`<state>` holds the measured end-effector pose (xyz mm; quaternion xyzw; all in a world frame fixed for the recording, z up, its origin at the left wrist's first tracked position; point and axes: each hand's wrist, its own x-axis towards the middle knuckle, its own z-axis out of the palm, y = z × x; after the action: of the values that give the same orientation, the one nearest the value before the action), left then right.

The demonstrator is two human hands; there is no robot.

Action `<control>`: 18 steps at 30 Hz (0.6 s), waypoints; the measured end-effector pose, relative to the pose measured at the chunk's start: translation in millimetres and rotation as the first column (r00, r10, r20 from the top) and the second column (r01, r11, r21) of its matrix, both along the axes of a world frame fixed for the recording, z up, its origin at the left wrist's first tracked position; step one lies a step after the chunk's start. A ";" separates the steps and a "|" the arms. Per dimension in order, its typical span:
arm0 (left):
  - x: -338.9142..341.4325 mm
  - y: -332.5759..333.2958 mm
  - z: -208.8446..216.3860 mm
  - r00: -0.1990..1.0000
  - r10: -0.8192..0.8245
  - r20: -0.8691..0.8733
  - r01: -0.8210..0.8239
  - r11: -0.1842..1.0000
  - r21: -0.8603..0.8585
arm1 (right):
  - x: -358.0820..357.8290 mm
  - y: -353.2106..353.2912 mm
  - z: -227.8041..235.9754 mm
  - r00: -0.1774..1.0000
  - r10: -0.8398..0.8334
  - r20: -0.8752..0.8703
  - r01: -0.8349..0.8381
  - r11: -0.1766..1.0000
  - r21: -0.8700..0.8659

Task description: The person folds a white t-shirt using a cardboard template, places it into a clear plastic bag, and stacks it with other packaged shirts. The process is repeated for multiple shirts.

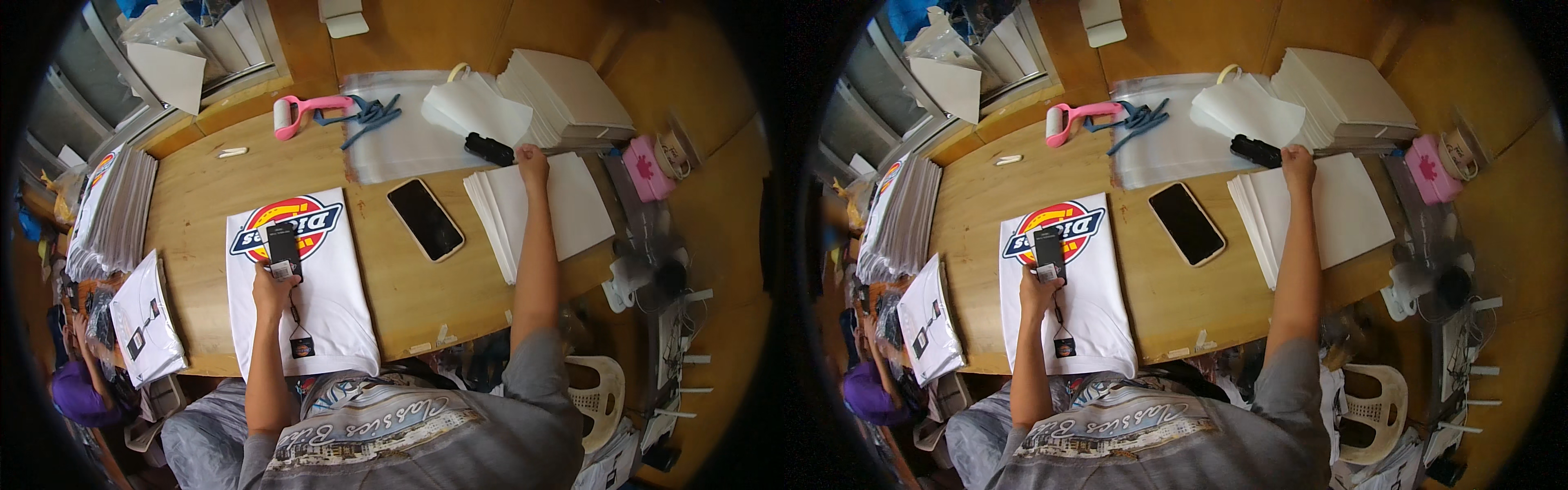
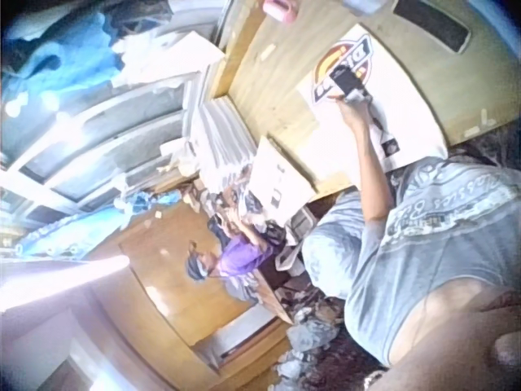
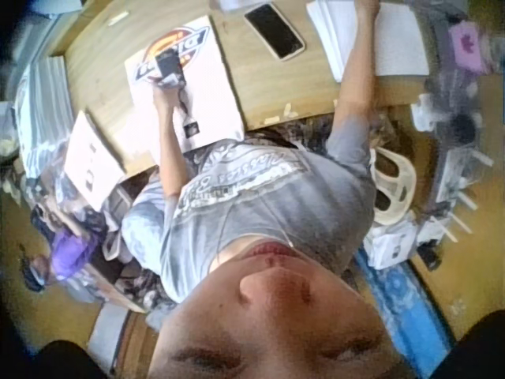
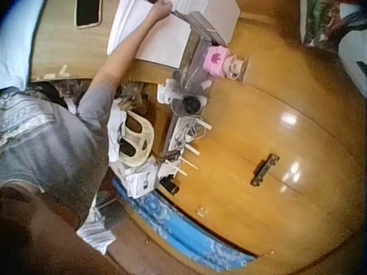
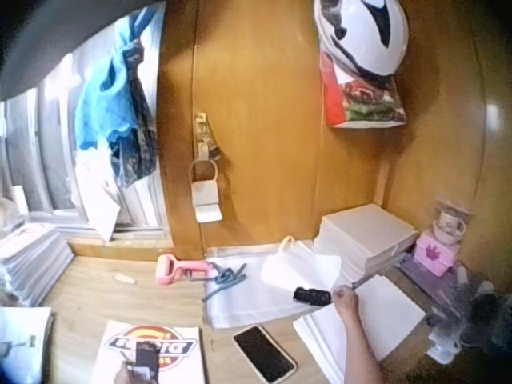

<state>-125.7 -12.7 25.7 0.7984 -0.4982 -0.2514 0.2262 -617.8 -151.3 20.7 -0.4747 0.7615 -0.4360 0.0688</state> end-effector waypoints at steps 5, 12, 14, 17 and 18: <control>17.3 7.7 -25.9 0.995 -0.083 0.052 0.090 0.985 -0.148 | -17.1 -96.7 -26.6 0.962 -0.238 0.133 0.195 0.941 0.276; 10.5 20.0 -23.6 0.996 -0.092 -0.013 0.084 0.949 -0.303 | -57.9 -149.3 -72.0 0.802 -0.351 0.484 0.193 0.918 0.346; 1.1 13.7 -19.4 0.995 -0.093 -0.045 0.077 0.955 -0.287 | -89.0 -153.7 -73.1 0.776 -0.347 0.527 0.183 0.923 0.338; -0.4 17.8 -24.1 0.998 -0.051 -0.044 0.034 0.944 -0.328 | -76.4 -154.7 -70.9 0.887 -0.357 0.294 0.213 0.879 0.426; 5.0 30.2 -23.1 1.000 0.012 -0.023 -0.019 0.951 -0.309 | -25.8 -152.6 -61.8 0.925 -0.353 0.142 0.247 0.841 0.481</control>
<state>-120.6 17.5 2.6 0.7544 -0.5227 -0.1770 0.3553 -643.6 -303.9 -41.1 -0.2671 0.8944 -0.3017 0.1940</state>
